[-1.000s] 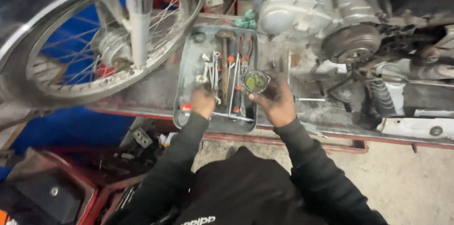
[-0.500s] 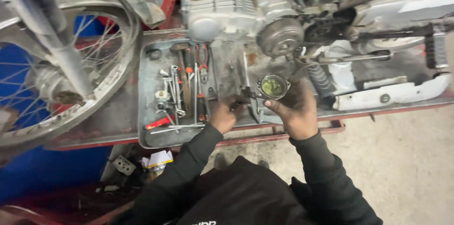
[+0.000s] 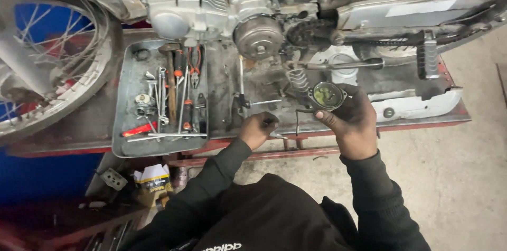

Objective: Disassembling a motorcycle carburetor on a workbench using a screwdriver, pliers, and other hand tools.

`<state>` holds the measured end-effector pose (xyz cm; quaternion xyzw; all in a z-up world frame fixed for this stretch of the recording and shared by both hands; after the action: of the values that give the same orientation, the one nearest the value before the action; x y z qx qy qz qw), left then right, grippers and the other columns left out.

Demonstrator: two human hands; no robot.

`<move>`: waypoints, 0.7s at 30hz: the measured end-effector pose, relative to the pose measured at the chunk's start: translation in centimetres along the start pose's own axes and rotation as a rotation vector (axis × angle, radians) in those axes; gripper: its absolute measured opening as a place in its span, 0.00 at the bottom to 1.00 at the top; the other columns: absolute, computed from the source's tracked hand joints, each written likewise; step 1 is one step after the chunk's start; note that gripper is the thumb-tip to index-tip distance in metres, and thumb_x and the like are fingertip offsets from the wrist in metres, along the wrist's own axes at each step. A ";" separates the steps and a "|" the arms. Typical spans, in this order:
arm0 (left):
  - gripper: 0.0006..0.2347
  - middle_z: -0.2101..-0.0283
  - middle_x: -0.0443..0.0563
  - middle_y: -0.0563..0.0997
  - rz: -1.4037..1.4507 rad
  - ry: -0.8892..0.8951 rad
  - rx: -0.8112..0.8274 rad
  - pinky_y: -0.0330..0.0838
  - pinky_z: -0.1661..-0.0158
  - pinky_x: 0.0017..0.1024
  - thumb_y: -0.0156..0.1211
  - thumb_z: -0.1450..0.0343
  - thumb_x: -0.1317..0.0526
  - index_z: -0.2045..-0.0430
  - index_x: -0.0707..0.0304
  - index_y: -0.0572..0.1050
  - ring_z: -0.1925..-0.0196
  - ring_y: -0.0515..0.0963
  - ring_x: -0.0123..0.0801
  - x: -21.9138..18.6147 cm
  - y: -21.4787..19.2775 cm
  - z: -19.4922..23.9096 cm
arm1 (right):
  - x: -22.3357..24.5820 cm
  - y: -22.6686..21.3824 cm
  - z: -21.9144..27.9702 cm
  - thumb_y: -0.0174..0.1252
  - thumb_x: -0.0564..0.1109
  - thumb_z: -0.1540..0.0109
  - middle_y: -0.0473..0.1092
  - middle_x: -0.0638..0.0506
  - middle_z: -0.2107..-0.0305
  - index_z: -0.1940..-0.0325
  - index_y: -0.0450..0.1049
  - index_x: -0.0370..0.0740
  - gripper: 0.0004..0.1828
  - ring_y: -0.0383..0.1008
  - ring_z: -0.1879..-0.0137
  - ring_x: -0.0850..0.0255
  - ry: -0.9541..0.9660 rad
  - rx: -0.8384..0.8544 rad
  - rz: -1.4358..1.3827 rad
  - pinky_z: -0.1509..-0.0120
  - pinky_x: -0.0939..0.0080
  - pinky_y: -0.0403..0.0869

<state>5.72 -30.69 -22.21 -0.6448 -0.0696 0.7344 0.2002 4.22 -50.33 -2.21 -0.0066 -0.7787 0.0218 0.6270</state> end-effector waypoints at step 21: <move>0.14 0.40 0.52 0.72 -1.130 -0.091 0.171 0.59 0.40 0.49 0.50 0.27 0.65 0.47 0.55 0.72 0.39 0.70 0.41 6.8 0.4 -0.5 | -1.9 -5.6 -2.8 0.73 0.36 0.50 0.73 0.36 0.62 0.45 0.65 0.32 0.33 0.75 0.49 0.50 -0.046 0.070 0.047 0.43 0.46 0.75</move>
<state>5.49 -28.52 -28.69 -0.4566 -0.3521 0.5436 0.6100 7.44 -55.92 -3.22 -0.0024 -0.7913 0.0638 0.6080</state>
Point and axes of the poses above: each hand's wrist, its own z-axis away from the middle knuckle, its own y-axis out of the palm, x = y × z, the point moved 4 cm from there along -z, towards the middle knuckle
